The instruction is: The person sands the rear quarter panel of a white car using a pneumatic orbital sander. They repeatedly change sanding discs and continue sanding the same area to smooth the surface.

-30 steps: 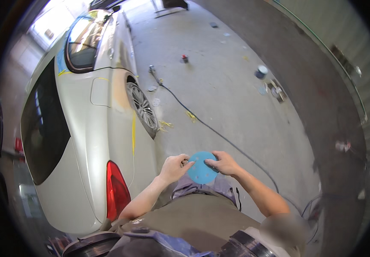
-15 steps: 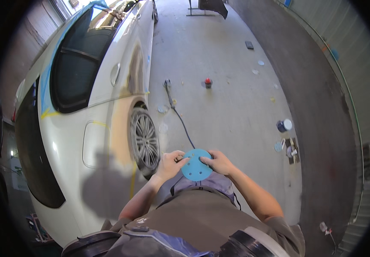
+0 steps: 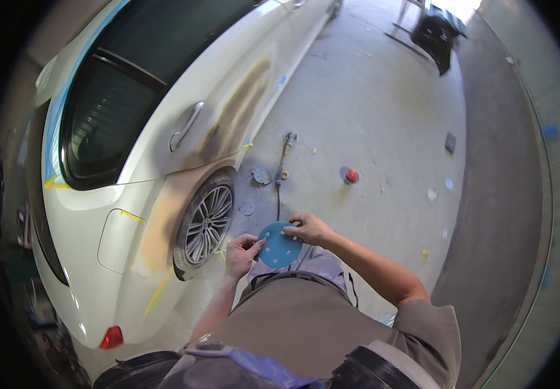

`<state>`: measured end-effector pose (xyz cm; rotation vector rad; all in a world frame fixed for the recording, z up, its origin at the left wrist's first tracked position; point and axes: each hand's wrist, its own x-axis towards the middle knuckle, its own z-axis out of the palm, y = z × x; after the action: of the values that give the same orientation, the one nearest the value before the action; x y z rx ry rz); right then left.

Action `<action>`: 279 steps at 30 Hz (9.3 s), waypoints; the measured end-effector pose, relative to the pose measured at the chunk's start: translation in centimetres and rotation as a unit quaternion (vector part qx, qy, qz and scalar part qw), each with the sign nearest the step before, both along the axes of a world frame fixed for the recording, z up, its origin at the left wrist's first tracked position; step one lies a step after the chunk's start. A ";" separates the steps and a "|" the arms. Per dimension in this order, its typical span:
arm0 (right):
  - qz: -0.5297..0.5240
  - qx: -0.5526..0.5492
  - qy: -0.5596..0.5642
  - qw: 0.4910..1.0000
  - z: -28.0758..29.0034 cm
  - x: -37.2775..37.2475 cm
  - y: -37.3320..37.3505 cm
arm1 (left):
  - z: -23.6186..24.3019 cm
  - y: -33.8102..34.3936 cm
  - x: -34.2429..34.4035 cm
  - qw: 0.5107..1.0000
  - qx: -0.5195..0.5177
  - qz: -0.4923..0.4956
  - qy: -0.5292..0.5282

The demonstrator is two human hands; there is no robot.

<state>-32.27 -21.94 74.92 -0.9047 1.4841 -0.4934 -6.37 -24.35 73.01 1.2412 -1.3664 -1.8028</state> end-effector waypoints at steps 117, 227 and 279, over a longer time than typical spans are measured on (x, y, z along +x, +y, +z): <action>-0.252 -0.804 0.039 0.538 -33.0 -7.6 -53.7 | -43.2 -40.2 -20.4 0.850 -0.467 0.243 0.000; 0.156 -0.880 0.076 0.443 -40.9 9.3 -46.8 | -45.1 -42.1 -13.3 0.677 -0.432 0.596 0.030; 0.014 -0.834 0.028 0.551 -40.2 -1.6 -57.8 | -13.8 -43.0 6.9 0.274 -0.491 0.493 -0.663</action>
<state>-33.90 -79.75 34.76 -2.3528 0.5928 -2.0012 0.53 -67.38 59.25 1.8264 -1.1298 1.3544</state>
